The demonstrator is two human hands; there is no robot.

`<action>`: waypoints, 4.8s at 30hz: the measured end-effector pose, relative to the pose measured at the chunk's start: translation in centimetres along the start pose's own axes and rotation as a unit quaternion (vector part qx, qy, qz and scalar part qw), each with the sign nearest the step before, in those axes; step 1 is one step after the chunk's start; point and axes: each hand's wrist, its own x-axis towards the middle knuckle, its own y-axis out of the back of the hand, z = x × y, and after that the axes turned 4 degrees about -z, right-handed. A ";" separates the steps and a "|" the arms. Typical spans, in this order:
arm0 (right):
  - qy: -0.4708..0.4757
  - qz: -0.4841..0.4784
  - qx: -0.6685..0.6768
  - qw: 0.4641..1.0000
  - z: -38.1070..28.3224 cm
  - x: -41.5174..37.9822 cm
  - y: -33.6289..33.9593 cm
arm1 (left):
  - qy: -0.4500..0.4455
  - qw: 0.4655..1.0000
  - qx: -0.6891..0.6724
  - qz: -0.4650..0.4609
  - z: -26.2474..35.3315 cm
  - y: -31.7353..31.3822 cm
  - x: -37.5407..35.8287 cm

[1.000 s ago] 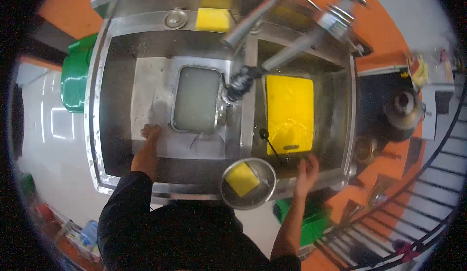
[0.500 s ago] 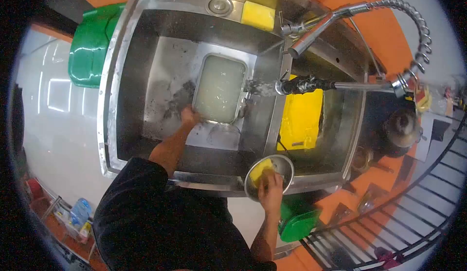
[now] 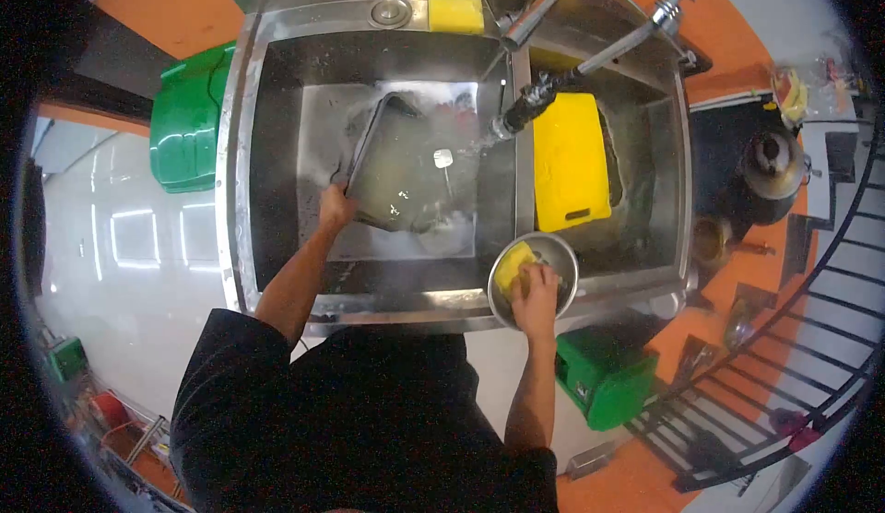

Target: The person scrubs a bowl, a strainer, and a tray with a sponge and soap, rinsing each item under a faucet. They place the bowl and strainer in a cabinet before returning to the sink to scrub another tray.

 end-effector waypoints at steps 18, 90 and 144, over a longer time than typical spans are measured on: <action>-0.020 0.003 -0.033 0.999 -1.3 -0.9 0.8 | -0.229 0.917 0.281 0.163 3.5 11.7 -7.9; -0.012 -0.052 -0.029 0.998 -3.1 -3.4 5.5 | -0.025 0.969 0.034 0.245 -5.4 0.6 0.3; 0.010 -0.025 -0.021 0.999 1.7 0.2 2.8 | -0.461 0.783 0.192 0.370 5.8 16.9 -17.1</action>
